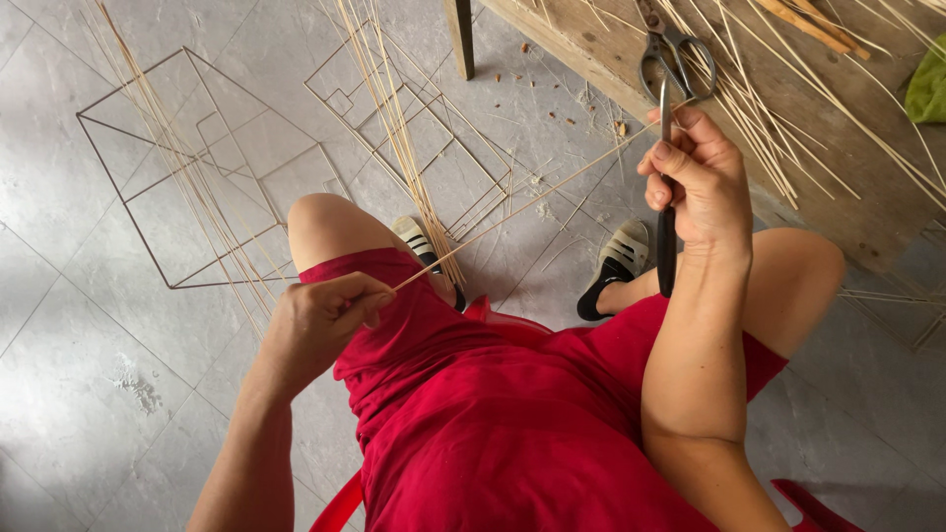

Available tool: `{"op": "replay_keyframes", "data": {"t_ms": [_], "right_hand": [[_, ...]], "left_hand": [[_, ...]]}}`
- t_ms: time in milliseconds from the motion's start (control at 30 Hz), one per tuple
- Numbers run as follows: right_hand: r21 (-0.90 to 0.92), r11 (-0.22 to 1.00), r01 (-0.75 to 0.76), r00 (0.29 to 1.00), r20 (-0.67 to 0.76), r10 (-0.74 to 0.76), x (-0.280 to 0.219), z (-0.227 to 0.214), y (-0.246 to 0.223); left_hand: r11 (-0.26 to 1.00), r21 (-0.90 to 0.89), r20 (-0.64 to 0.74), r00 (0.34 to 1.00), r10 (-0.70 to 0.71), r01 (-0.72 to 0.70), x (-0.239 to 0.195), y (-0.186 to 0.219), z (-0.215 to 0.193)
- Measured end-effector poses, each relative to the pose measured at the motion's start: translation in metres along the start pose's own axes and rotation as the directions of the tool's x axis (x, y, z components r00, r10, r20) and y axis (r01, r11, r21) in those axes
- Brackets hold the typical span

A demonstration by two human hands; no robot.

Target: The person sits on a chair and uses a knife to sharpen the ends of thin wooden sticks. They repeatedly pick up sticks, scrape the ends with the blade, and place the sharpened sticks into a wire frame on the floor.

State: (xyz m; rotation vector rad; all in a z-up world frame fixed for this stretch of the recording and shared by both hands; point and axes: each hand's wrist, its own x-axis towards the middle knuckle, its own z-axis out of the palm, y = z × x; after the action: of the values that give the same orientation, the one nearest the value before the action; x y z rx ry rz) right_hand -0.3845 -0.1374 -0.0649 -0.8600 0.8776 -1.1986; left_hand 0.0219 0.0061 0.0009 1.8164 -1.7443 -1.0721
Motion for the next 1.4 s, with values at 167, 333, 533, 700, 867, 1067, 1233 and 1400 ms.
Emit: {"op": "replay_keyframes", "data": {"t_ms": [167,333,533,700,867,1067,1233,1400], "right_hand": [[-0.006,0.997,0.070,0.997,-0.006,-0.071,0.000,-0.010,0.004],[0.062,0.993,0.101,0.993,-0.075,-0.096,0.003,-0.017,-0.005],[-0.061,0.995,0.077,0.994,0.086,-0.072,-0.012,0.037,0.004],[-0.099,0.994,-0.047,0.948,0.310,0.076,-0.014,0.063,0.024],[-0.030,0.994,-0.107,0.883,0.456,0.109,-0.020,0.063,0.022],[-0.142,0.989,-0.030,0.894,0.439,0.090,-0.023,0.077,0.021],[-0.281,0.956,0.078,0.917,0.397,0.042,-0.023,0.085,0.027],[-0.425,0.890,0.165,0.935,0.355,-0.004,-0.021,0.081,0.039]], "left_hand": [[0.996,0.069,0.042,0.997,-0.067,0.064,0.000,-0.012,-0.013],[0.975,-0.070,0.075,0.976,-0.205,0.211,0.004,-0.019,-0.027],[0.869,-0.490,-0.188,0.982,-0.034,-0.063,0.053,-0.007,-0.024],[0.615,-0.701,-0.416,0.907,0.059,-0.362,0.107,0.016,-0.009],[0.332,-0.794,-0.531,0.847,0.032,-0.510,0.136,0.026,0.012],[0.116,-0.869,-0.493,0.865,-0.098,-0.482,0.144,0.022,0.036],[0.065,-0.908,-0.419,0.891,-0.173,-0.414,0.139,0.019,0.049],[0.042,-0.912,-0.410,0.897,-0.166,-0.409,0.139,0.013,0.058]]}}
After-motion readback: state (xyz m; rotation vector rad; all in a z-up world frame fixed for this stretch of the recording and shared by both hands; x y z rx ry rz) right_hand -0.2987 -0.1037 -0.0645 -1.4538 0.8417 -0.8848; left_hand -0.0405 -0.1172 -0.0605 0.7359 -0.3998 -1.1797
